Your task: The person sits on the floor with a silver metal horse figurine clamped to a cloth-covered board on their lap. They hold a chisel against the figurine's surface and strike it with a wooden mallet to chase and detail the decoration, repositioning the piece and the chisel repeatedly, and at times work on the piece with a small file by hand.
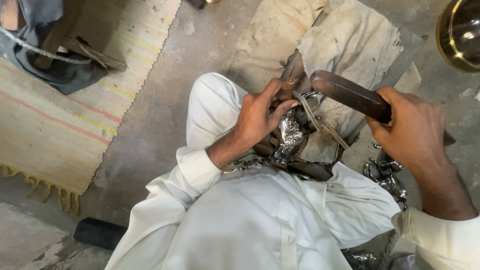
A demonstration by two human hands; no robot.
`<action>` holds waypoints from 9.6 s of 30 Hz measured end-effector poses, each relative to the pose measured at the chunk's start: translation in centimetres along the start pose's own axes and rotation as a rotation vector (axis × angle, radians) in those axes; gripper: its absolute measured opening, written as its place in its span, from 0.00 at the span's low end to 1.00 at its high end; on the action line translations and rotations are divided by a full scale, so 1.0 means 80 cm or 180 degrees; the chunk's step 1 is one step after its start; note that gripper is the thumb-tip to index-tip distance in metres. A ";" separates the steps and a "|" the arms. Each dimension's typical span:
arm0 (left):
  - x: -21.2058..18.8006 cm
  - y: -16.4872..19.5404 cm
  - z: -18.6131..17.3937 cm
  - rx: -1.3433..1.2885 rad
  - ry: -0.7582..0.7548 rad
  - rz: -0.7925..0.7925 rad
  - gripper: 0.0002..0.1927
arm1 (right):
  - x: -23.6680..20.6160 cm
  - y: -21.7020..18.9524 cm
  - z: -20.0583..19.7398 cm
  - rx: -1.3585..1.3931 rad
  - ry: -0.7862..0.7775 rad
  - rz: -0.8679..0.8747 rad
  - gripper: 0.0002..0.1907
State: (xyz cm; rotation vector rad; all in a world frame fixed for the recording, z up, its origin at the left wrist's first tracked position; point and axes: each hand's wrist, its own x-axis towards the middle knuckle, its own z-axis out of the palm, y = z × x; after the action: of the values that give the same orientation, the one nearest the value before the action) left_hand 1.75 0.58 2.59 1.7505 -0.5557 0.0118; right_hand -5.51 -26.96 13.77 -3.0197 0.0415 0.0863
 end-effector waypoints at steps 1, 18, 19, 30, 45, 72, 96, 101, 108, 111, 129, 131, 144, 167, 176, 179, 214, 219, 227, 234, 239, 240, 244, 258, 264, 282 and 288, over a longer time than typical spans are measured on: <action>-0.002 0.000 0.000 0.0042 0.0010 0.0053 0.20 | 0.002 0.001 0.000 -0.0051 0.0063 -0.0085 0.16; -0.014 -0.009 0.013 0.0605 0.0170 0.0190 0.17 | 0.050 -0.060 -0.076 -0.1612 0.0756 -0.1352 0.19; -0.014 -0.009 0.013 0.0609 0.0189 0.0172 0.17 | 0.054 -0.065 -0.081 -0.1621 0.0704 -0.1346 0.18; -0.013 -0.005 0.009 0.0639 0.0095 0.0193 0.18 | 0.052 -0.077 -0.108 -0.2329 0.0345 -0.1216 0.19; -0.012 -0.012 0.007 0.0566 -0.0211 -0.0009 0.20 | 0.044 -0.061 -0.100 -0.1829 0.0410 -0.1129 0.17; 0.003 0.001 -0.012 0.0378 -0.0322 0.0076 0.21 | 0.038 0.001 -0.036 -0.0492 0.0886 -0.1094 0.10; 0.012 0.003 -0.019 0.0339 -0.0659 0.0293 0.21 | 0.043 -0.027 -0.048 -0.1012 0.0303 -0.0867 0.13; 0.011 0.004 -0.018 0.0295 -0.0647 0.0346 0.22 | 0.038 -0.017 -0.036 -0.0579 0.0489 -0.0884 0.14; 0.010 0.002 -0.014 0.0638 -0.0702 0.0446 0.18 | 0.028 -0.016 -0.038 -0.0937 0.0937 -0.1045 0.16; 0.011 0.001 -0.014 0.0480 -0.0669 0.0478 0.19 | 0.025 -0.018 -0.037 -0.0777 0.0893 -0.0919 0.13; 0.012 0.001 -0.016 0.0548 -0.0762 0.0434 0.18 | 0.016 -0.010 -0.043 -0.0154 0.0373 -0.0476 0.18; 0.013 0.000 -0.016 0.0504 -0.0817 0.0392 0.18 | 0.015 -0.011 -0.043 -0.0797 0.0372 -0.0600 0.17; 0.019 0.002 -0.027 -0.0265 -0.0378 0.0290 0.22 | 0.019 0.000 -0.034 -0.0956 0.0163 -0.0413 0.15; 0.055 -0.007 -0.030 0.0009 -0.1388 0.0208 0.23 | 0.033 -0.003 -0.021 -0.0234 0.0393 -0.0354 0.18; 0.053 -0.001 -0.032 0.0009 -0.1430 0.0075 0.21 | 0.037 -0.003 -0.028 -0.1000 0.0045 -0.0186 0.17; 0.054 -0.001 -0.031 0.0026 -0.1441 0.0081 0.22 | 0.038 0.003 -0.026 -0.1028 -0.0151 -0.0143 0.15; 0.053 -0.006 -0.036 -0.0145 -0.1525 0.0034 0.22 | 0.038 0.006 -0.013 -0.0880 -0.0079 -0.0171 0.16; 0.050 -0.005 -0.033 -0.0254 -0.1374 0.0096 0.22 | 0.035 -0.009 -0.026 0.0861 0.0105 0.1233 0.18; 0.025 -0.031 -0.038 -0.1367 -0.0726 -0.0413 0.20 | 0.016 0.007 0.001 -0.0542 -0.0286 0.0071 0.17; -0.046 -0.060 -0.054 -0.2180 -0.0713 -0.1531 0.15 | -0.070 -0.003 0.118 0.2974 -0.0512 0.1196 0.15; -0.113 -0.031 -0.036 -0.2899 -0.1139 -0.1929 0.17 | -0.136 -0.053 0.183 0.3576 -0.1017 0.1800 0.15; -0.118 -0.026 -0.032 -0.3055 -0.1255 -0.1989 0.17 | -0.143 -0.066 0.190 0.3697 -0.1017 0.1796 0.16; -0.120 -0.020 -0.019 -0.3101 -0.1329 -0.2021 0.17 | -0.157 -0.102 0.209 0.4028 -0.1141 0.1840 0.12; -0.010 -0.044 -0.052 -0.1853 -0.1323 -0.1130 0.19 | -0.153 -0.105 0.233 0.4497 -0.0614 0.1925 0.10; 0.069 -0.024 -0.064 -0.0373 -0.1905 0.0684 0.25 | -0.158 -0.095 0.211 0.4340 -0.0306 0.1856 0.13; 0.093 0.002 -0.030 0.0548 -0.2919 0.1272 0.25 | -0.136 -0.068 0.140 0.1934 0.0567 0.2145 0.15; 0.091 0.000 -0.030 0.0571 -0.2886 0.1274 0.23 | -0.121 -0.058 0.121 0.0526 0.1507 0.0954 0.17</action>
State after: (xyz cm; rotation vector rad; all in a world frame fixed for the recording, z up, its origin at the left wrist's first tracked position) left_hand 8.90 0.22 5.39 1.7304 -1.5950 -0.4828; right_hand -15.54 -20.98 5.29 -2.7728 0.5134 -0.5741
